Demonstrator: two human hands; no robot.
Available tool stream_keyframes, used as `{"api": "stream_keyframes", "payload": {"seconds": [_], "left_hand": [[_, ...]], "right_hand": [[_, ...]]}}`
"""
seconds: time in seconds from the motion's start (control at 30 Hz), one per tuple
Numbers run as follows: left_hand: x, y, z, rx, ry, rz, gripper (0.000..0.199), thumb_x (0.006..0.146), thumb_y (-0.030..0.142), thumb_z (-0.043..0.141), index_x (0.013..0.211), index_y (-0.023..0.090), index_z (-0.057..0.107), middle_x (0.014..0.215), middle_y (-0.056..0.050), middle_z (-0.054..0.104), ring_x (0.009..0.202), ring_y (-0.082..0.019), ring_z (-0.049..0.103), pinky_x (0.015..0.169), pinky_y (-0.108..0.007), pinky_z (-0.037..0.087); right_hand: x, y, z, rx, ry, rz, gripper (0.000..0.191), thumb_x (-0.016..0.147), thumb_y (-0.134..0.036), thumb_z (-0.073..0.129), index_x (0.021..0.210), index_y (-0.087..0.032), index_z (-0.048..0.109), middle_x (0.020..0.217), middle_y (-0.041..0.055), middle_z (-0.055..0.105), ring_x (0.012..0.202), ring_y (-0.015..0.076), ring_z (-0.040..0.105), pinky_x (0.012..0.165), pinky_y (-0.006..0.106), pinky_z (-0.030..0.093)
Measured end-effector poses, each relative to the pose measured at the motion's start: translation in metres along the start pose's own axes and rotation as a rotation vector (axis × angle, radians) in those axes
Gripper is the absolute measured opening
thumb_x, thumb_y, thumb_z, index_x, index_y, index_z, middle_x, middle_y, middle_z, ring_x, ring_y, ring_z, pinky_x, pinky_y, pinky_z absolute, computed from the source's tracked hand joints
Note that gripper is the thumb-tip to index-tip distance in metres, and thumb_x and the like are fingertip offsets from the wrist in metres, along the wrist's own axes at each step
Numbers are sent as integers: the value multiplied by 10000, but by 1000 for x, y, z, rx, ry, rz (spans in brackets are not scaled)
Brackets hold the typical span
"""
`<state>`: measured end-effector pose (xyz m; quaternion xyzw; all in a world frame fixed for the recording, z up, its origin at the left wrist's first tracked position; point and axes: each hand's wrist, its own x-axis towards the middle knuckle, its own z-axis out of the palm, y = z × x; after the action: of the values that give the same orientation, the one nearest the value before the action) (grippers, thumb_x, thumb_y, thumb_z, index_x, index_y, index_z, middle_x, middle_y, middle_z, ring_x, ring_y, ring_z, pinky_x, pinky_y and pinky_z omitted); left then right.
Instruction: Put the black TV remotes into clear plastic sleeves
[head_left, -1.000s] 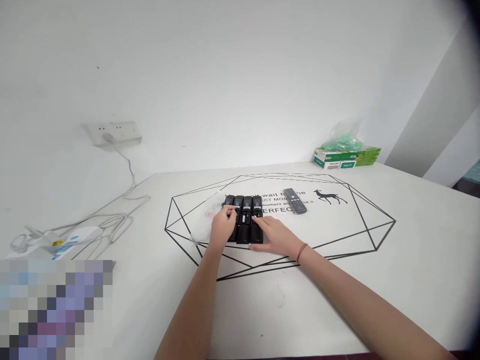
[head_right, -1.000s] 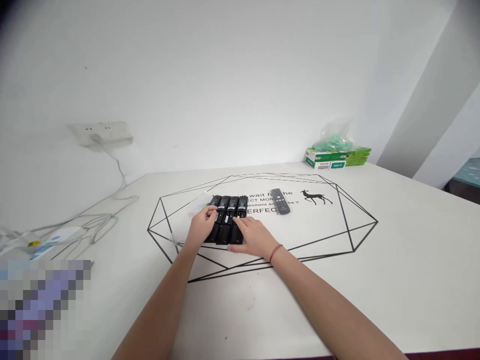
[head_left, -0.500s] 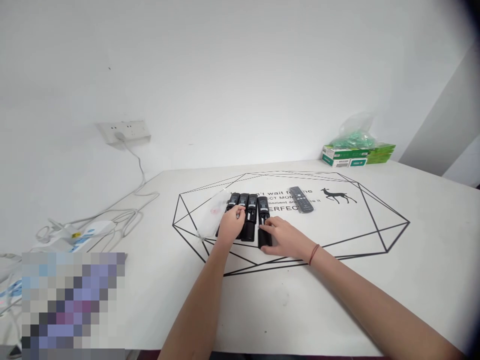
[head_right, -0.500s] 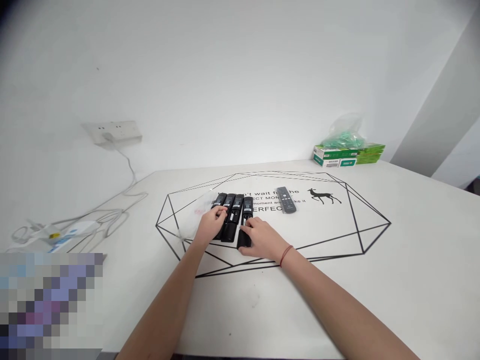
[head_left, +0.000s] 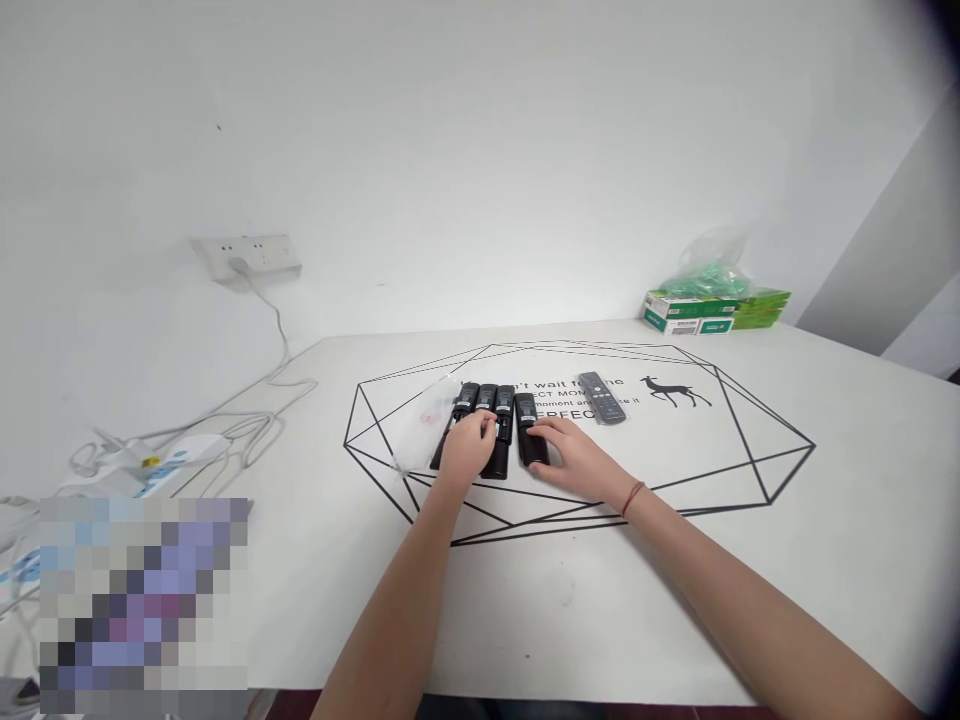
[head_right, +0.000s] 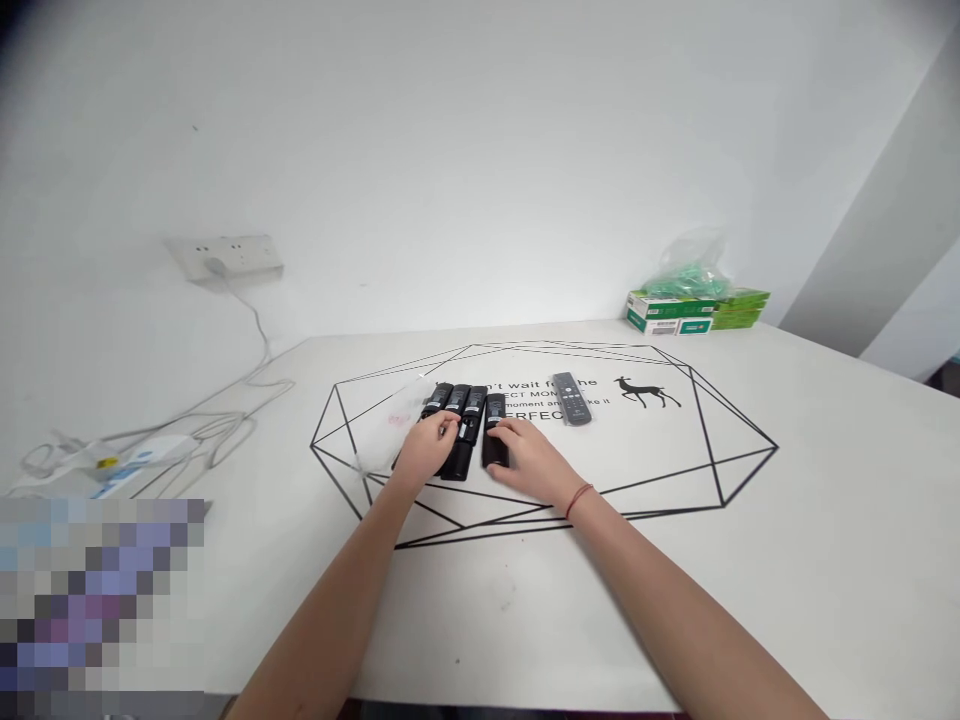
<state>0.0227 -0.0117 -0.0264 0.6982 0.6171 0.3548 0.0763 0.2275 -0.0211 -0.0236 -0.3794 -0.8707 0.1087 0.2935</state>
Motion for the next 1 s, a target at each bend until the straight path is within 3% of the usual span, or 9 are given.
{"api": "stream_keyframes", "payload": {"seconds": [0.23, 0.5, 0.6, 0.7, 0.8, 0.9, 1.0], "left_hand": [[-4, 12, 3, 98, -82, 128, 252, 865, 242, 392, 952, 214, 627, 935, -36, 684, 865, -177, 614, 758, -269, 441], [-9, 27, 3, 184, -165, 89, 284, 882, 279, 366, 985, 220, 625, 851, -68, 688, 779, -205, 630, 696, -276, 433], [-11, 32, 5, 252, -182, 27, 302, 886, 294, 357, 1022, 215, 616, 812, -86, 681, 761, -222, 634, 698, -293, 434], [-13, 36, 8, 299, -235, 36, 323, 888, 285, 341, 1061, 216, 606, 828, -102, 681, 774, -233, 638, 708, -305, 436], [-15, 40, 9, 332, -283, 68, 356, 888, 258, 313, 1100, 214, 595, 835, -112, 682, 787, -246, 640, 718, -321, 438], [-17, 41, 10, 287, -277, 51, 374, 888, 255, 308, 1149, 216, 573, 841, -112, 685, 789, -252, 643, 719, -329, 443], [-16, 39, 12, 176, -244, 0, 376, 884, 274, 345, 1196, 212, 546, 864, -107, 692, 813, -254, 645, 750, -340, 446]], "right_hand": [[2, 11, 16, -36, -33, 20, 436, 808, -380, 553, 1192, -175, 576, 1256, 125, 532, 1165, 259, 483, 993, 412, 393], [6, 7, 20, -132, -18, 28, 384, 844, -406, 504, 1150, -197, 603, 1216, 119, 545, 1095, 264, 513, 919, 422, 415], [7, 7, 22, -158, 57, 132, 430, 842, -480, 487, 1126, -180, 603, 1170, 127, 566, 1093, 268, 495, 921, 427, 390], [9, 8, 25, -169, 115, 250, 421, 873, -487, 417, 921, -147, 661, 1109, 148, 597, 1105, 273, 479, 939, 419, 355], [13, 6, 28, -9, 71, 309, 410, 886, -445, 388, 800, -149, 658, 958, 123, 658, 986, 236, 561, 864, 357, 405], [16, 0, 30, 251, 108, 427, 315, 846, -405, 461, 947, -164, 636, 899, 78, 690, 880, 209, 620, 781, 318, 449], [17, -4, 29, 489, 171, 580, 365, 781, -352, 556, 1088, -156, 571, 854, 69, 710, 846, 213, 651, 794, 340, 465]]}}
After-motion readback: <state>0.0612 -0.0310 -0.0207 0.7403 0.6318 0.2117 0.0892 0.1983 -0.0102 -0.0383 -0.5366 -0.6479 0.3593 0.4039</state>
